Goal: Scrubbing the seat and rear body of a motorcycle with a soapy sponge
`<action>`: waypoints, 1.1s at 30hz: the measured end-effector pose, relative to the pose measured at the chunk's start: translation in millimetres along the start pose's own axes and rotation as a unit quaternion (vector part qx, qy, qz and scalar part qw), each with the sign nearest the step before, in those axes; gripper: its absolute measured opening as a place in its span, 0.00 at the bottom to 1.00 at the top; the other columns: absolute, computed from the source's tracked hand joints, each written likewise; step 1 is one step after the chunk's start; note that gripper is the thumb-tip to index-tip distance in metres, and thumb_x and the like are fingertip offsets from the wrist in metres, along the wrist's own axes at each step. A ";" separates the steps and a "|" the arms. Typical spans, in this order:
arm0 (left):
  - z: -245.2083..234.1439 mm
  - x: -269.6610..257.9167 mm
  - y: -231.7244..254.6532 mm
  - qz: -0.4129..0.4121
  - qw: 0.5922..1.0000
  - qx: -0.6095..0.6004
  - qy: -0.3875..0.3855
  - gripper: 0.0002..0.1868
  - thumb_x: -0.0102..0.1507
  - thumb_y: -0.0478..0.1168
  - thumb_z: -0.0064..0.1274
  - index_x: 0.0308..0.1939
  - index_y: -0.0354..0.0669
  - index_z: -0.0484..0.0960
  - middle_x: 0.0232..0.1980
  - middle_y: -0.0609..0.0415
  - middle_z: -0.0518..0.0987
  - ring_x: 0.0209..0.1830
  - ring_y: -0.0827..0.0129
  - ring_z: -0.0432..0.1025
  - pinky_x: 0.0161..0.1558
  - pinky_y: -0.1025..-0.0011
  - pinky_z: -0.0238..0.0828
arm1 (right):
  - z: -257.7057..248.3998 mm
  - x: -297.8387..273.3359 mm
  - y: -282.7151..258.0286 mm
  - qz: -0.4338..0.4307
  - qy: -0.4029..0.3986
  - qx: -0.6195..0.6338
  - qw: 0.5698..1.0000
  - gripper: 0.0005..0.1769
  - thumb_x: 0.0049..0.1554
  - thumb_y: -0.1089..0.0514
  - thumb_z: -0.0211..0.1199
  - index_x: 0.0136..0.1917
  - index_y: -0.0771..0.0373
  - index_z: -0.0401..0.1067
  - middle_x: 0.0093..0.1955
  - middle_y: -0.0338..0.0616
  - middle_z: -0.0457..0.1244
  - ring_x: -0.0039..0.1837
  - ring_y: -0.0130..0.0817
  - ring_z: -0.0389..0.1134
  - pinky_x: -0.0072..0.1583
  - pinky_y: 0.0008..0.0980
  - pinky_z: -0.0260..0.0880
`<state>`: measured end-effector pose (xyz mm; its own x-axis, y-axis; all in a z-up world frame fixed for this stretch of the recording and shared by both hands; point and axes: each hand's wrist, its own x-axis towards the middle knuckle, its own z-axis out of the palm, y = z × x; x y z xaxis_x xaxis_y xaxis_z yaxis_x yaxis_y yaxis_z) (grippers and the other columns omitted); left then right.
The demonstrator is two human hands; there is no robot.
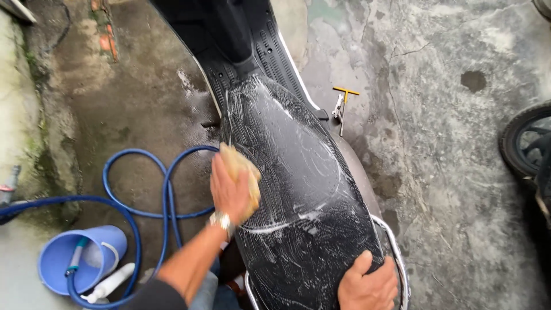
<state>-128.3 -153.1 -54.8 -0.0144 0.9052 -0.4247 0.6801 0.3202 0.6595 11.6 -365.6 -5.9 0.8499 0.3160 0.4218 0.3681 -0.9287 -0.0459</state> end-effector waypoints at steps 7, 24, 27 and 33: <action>-4.0 -38.9 3.0 -0.093 0.994 -0.054 0.009 0.41 0.54 0.55 0.31 0.67 0.39 0.43 0.69 0.43 0.48 0.67 0.54 0.46 0.63 0.61 0.41 | 6.2 6.9 4.3 -0.015 0.016 0.048 0.999 0.24 0.56 0.46 0.53 0.56 0.68 0.67 0.47 0.60 0.62 0.47 0.60 0.61 0.46 0.54 0.58; 40.4 -170.4 -54.4 -0.121 0.972 -0.164 0.116 0.44 0.53 0.60 0.38 0.67 0.43 0.43 0.69 0.43 0.50 0.67 0.54 0.49 0.63 0.61 0.44 | -30.2 13.2 -1.5 0.066 -0.192 0.054 0.978 0.30 0.54 0.40 0.41 0.49 0.70 0.66 0.48 0.67 0.61 0.51 0.66 0.60 0.48 0.62 0.56; 43.2 -190.1 -43.9 -0.016 0.984 -0.121 0.130 0.42 0.58 0.58 0.32 0.66 0.32 0.42 0.69 0.35 0.44 0.70 0.51 0.41 0.65 0.60 0.36 | -15.5 14.3 13.7 0.056 -0.186 0.093 0.977 0.30 0.55 0.39 0.43 0.56 0.68 0.59 0.54 0.65 0.57 0.56 0.64 0.55 0.53 0.61 0.51; 19.5 -151.9 -37.9 -0.171 0.959 -0.225 0.032 0.43 0.55 0.60 0.30 0.68 0.45 0.39 0.70 0.48 0.47 0.67 0.55 0.49 0.63 0.62 0.45 | -25.5 12.1 1.5 0.029 -0.142 0.040 0.989 0.29 0.56 0.42 0.45 0.50 0.72 0.68 0.46 0.66 0.62 0.48 0.65 0.62 0.45 0.61 0.58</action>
<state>-137.6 -308.2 -27.3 -0.2352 0.7364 -0.6344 0.2433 0.6765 0.6951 12.8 -368.1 22.3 0.9379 0.3149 0.1453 0.3345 -0.9320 -0.1394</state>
